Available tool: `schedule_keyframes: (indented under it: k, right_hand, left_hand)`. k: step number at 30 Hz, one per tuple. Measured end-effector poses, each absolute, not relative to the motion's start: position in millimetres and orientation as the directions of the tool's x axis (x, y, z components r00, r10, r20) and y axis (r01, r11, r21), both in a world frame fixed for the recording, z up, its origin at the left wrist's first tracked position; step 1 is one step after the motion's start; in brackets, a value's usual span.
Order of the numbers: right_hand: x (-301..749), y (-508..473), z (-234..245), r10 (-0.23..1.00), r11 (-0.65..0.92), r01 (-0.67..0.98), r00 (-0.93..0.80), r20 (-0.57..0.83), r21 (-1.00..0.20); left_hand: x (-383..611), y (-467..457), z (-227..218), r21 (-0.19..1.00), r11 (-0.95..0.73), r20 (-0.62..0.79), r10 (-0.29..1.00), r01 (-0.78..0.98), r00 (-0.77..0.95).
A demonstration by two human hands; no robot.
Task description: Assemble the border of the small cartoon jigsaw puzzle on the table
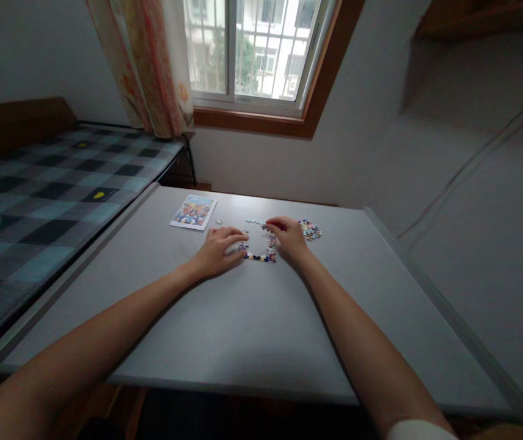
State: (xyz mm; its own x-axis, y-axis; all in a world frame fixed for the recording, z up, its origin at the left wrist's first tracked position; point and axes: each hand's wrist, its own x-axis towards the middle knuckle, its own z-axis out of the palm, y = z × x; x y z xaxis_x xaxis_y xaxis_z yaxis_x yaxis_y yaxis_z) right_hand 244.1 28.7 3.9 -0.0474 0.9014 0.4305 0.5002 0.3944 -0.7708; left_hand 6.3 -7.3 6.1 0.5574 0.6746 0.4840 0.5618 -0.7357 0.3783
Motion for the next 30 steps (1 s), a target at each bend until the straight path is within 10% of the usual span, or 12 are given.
schedule_keyframes:
  k: [30]
  right_hand:
    - [273.8, 42.8, -14.4, 0.892, 0.408, 0.709, -0.174, 0.418, -0.575]
  left_hand:
    - [5.8, -11.8, 9.1, 0.219, -0.877, 0.216, 0.471, 0.428, 0.855]
